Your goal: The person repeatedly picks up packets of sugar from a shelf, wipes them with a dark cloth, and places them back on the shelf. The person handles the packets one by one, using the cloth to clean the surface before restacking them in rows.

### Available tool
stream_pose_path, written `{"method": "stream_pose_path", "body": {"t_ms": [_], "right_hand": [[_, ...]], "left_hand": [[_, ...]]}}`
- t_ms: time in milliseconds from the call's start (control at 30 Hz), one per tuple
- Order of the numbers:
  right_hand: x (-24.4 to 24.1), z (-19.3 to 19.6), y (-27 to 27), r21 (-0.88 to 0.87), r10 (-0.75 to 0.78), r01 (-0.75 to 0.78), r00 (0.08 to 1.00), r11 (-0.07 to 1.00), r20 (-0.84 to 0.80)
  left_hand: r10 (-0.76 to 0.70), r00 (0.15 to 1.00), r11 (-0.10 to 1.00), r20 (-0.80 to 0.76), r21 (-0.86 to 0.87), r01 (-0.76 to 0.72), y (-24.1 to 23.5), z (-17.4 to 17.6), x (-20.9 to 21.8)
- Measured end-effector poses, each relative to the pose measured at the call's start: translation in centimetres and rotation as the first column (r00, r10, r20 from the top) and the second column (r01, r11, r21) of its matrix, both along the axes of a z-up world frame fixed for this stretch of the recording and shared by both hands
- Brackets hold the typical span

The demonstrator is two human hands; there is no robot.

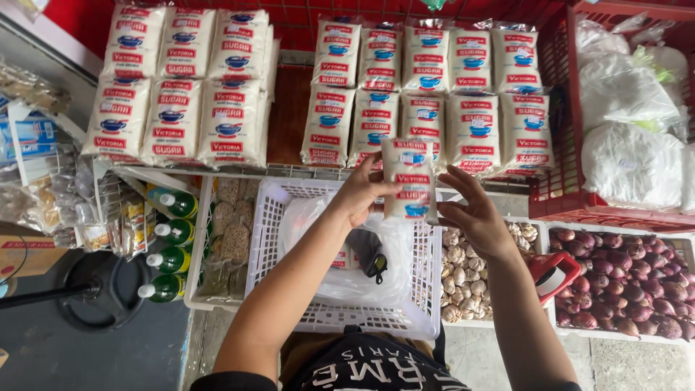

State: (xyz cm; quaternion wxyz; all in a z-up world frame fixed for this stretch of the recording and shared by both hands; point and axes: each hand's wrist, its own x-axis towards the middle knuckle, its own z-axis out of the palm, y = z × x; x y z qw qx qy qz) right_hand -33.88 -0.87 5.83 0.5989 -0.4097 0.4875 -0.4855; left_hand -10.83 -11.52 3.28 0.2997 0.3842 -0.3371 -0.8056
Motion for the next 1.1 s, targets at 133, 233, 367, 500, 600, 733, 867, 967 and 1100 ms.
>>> {"method": "stream_pose_path", "body": {"t_ms": [133,233,367,500,600,733,867,967,1100], "right_hand": [[-1.4,-0.4,0.4,0.045,-0.091,0.089,0.995,0.995,0.034],[-2.0,-1.2,1.0,0.049,-0.126,0.125,0.992,0.991,0.03],[-3.0,-2.6,1.8,0.062,-0.143,0.14,0.989,0.988,0.048],[-3.4,-3.1,2.3,0.104,-0.186,0.181,0.982,0.978,0.039],[-3.7,-3.2,2.5,0.123,-0.21,0.204,0.977,0.971,0.034],[-3.5,-3.8,2.3,0.113,-0.213,0.207,0.976,0.972,0.047],[-3.0,-3.8,1.9,0.106,-0.198,0.191,0.979,0.976,0.056],[-2.8,-3.5,2.0,0.11,-0.193,0.186,0.98,0.976,0.049],[-3.0,-3.7,2.4,0.112,-0.204,0.199,0.979,0.974,0.026]], "left_hand": [[-0.012,1.0,1.0,0.025,-0.007,0.012,-4.9,-0.9,-2.7],[-0.02,0.994,0.999,0.103,-0.038,0.024,-7.8,-1.1,-5.0],[0.007,0.995,1.0,0.102,-0.027,-0.005,-11.5,-3.4,-7.9],[0.05,0.988,0.998,0.147,0.033,-0.056,-13.4,-4.9,-9.4],[0.021,0.972,1.0,0.236,-0.016,-0.018,-13.6,-4.5,-9.4],[-0.005,0.958,0.999,0.285,-0.034,0.015,-14.1,-4.0,-10.0],[0.029,0.951,0.994,0.308,-0.11,0.006,-13.9,-5.0,-10.8],[0.062,0.916,0.973,0.395,-0.229,0.033,-13.2,-3.7,-11.0],[0.233,0.514,0.71,0.825,-0.506,0.489,-13.0,-3.5,-9.9]]}}
